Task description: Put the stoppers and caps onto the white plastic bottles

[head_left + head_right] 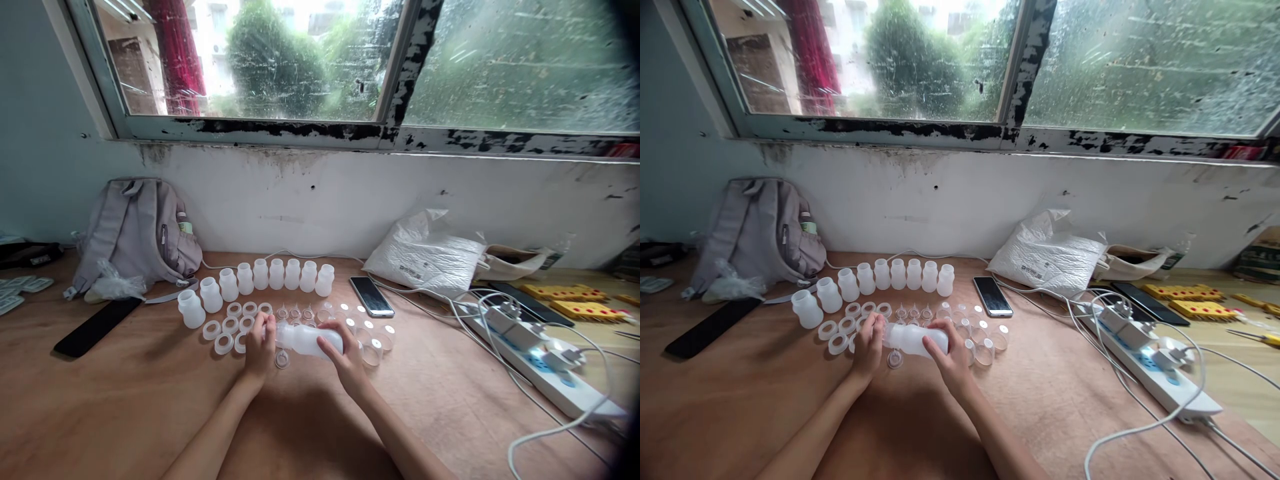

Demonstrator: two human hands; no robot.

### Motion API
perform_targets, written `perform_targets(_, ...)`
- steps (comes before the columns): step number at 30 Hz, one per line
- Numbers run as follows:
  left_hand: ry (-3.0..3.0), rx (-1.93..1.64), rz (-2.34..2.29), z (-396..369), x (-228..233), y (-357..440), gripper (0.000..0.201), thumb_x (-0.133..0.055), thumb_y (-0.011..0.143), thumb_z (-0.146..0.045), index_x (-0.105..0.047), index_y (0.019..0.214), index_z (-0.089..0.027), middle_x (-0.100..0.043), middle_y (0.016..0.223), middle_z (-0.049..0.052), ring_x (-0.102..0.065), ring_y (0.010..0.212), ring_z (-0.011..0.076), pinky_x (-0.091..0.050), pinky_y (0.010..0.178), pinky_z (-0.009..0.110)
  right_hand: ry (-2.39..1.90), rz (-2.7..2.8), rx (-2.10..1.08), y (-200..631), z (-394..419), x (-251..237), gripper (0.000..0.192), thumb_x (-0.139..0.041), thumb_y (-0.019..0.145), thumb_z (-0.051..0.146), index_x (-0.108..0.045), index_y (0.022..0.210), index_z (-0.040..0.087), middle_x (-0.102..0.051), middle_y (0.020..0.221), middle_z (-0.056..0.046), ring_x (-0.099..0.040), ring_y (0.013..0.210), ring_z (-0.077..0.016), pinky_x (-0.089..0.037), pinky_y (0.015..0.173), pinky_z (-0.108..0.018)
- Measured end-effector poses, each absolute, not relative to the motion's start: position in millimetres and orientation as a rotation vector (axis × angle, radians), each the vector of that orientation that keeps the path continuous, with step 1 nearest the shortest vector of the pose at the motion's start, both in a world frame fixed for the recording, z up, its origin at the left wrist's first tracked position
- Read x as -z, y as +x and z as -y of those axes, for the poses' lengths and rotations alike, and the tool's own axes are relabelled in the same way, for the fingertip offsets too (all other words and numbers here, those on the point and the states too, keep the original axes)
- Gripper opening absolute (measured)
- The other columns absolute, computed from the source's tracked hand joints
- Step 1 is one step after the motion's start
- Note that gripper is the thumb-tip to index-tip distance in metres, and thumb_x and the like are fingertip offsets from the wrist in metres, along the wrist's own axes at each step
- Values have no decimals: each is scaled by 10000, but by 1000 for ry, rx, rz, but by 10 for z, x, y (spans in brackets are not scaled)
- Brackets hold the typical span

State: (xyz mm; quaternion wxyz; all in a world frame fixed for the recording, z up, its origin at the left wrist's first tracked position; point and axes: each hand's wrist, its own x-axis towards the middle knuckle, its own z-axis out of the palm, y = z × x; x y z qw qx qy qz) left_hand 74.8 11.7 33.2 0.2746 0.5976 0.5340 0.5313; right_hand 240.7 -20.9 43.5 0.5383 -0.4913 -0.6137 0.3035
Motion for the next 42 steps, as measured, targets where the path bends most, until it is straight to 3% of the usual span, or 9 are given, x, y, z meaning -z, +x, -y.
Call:
perform_targets(12,1591,-1517,-1285,-16,-321,805,224,-290,852,-286,-359,655,-206,-362,562,-47,-374,517,113,-301,514,226,-1072,1456,-570,2335,306,-307,138,-505,772,334,-496,855,224,-562,791,-13,-543,720,-173,-423,614,-276)
perform_targets(19,1523,-1608,-1242,77,-268,843,185,-298,829,-263,-352,660,-211,-333,536,-44,-355,495,115,-298,490,230,-1022,1379,-435,2229,402,-204,134,-491,758,320,-491,855,227,-544,822,-39,-544,789,-213,-429,711,-350)
perform_targets(35,1410,-1767,-1081,57,-267,788,210,-316,809,-332,-364,646,-208,-326,513,-52,-317,439,98,-274,443,232,-930,1413,-394,2063,508,26,204,-469,772,236,-438,973,216,-455,941,-74,-501,874,-228,-438,726,-392)
perform_targets(42,1277,-1767,-1111,10,-279,768,199,-316,818,-379,-388,738,-211,-352,576,-37,-361,479,105,-331,471,236,-954,1534,-315,2001,546,-33,286,-482,764,189,-399,1035,227,-456,977,-84,-496,926,-236,-441,754,-400)
